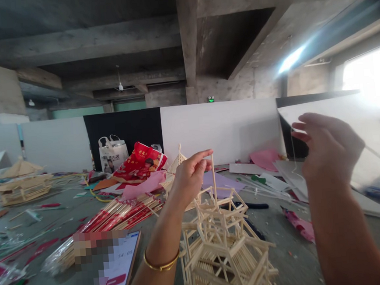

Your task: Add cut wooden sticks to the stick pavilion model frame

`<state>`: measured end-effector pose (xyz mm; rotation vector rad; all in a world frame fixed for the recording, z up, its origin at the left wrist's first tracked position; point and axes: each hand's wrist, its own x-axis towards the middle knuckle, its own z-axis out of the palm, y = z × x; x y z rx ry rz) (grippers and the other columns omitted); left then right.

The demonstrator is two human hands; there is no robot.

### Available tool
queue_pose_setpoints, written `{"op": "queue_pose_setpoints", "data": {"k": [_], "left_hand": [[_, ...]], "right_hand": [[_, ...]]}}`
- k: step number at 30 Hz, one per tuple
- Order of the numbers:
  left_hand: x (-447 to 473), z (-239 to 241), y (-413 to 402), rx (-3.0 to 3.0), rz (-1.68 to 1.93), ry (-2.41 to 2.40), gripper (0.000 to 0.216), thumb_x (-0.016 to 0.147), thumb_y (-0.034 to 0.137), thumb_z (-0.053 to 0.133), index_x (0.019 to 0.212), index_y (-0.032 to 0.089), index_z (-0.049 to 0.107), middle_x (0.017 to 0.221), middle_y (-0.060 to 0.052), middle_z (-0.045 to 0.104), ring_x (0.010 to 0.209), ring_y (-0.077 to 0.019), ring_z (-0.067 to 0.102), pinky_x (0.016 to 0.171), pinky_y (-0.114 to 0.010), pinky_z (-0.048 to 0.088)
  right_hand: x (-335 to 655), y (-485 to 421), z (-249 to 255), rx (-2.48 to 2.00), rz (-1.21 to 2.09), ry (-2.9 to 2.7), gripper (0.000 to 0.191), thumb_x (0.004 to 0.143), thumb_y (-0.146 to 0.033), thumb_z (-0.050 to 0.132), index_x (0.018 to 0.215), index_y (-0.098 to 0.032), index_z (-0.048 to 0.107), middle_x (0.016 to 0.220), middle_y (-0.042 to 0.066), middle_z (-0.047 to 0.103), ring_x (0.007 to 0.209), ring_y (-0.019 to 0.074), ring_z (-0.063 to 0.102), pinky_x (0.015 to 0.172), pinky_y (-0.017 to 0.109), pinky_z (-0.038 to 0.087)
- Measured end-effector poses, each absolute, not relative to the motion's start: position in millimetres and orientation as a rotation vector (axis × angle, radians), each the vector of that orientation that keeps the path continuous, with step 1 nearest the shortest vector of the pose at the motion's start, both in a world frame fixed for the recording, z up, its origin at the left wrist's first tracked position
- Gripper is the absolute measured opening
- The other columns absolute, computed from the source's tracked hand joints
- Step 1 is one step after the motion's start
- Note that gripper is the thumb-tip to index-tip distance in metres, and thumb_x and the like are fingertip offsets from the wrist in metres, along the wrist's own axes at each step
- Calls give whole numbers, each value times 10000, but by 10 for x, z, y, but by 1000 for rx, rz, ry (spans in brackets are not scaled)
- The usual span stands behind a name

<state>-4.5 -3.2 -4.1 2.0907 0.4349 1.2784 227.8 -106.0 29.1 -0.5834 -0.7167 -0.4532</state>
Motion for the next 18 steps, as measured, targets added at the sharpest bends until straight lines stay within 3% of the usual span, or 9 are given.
{"op": "queue_pose_setpoints", "data": {"k": [18], "left_hand": [[-47, -16, -61, 2098, 1266, 443, 348, 896, 311, 452, 1207, 218, 575, 954, -65, 696, 875, -164, 656, 785, -298, 485]], "right_hand": [[2226, -1054, 261, -638, -431, -758, 179, 697, -125, 580, 794, -172, 723, 721, 16, 636, 702, 160, 638, 677, 340, 537]]}}
